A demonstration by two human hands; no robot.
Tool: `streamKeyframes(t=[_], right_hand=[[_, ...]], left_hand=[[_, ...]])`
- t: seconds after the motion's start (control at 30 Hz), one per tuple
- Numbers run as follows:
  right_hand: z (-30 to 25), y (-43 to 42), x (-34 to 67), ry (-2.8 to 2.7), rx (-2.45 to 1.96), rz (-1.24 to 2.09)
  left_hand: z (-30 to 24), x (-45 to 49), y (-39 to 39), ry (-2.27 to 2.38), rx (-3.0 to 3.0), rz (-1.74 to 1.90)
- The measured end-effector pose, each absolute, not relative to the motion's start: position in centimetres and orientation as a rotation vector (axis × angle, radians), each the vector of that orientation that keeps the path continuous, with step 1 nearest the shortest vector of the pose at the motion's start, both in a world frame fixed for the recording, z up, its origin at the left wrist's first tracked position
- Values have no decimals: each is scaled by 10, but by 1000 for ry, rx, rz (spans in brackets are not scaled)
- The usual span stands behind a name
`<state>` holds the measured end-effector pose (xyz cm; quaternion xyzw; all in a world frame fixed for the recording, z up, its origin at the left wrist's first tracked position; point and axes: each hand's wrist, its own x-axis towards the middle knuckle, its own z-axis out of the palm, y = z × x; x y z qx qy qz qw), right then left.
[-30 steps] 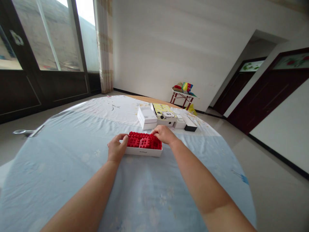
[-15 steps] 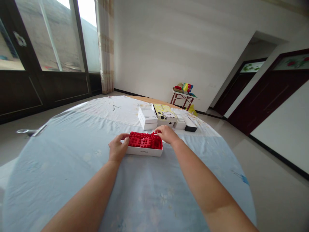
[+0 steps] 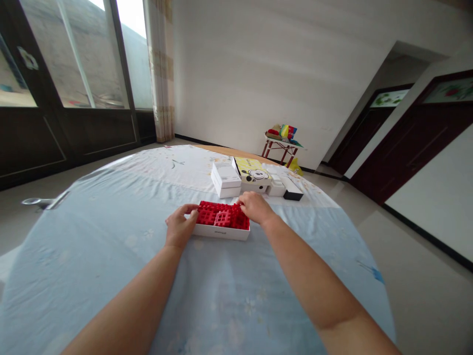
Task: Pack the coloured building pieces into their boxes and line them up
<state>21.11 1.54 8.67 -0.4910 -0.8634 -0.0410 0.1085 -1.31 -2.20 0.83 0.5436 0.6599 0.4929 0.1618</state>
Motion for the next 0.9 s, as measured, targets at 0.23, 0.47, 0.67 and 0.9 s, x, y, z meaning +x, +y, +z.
streamKeyframes(t=[0.23,0.47,0.67,0.9], right_hand=[[94,21,218,-2462,-1445,360],[77,27,225,-2353,-1332,512],[59,29,224,-2254,-1298,457],[54,28,232,-2256,-1133,814]], left_hand=[[7,-13,-21,1850,1558,1455],[7,-14,-22,1850,1569,1451],[7,-15,-21,1868,1551,1417],[3,-17,-18,1881,1538,1419]])
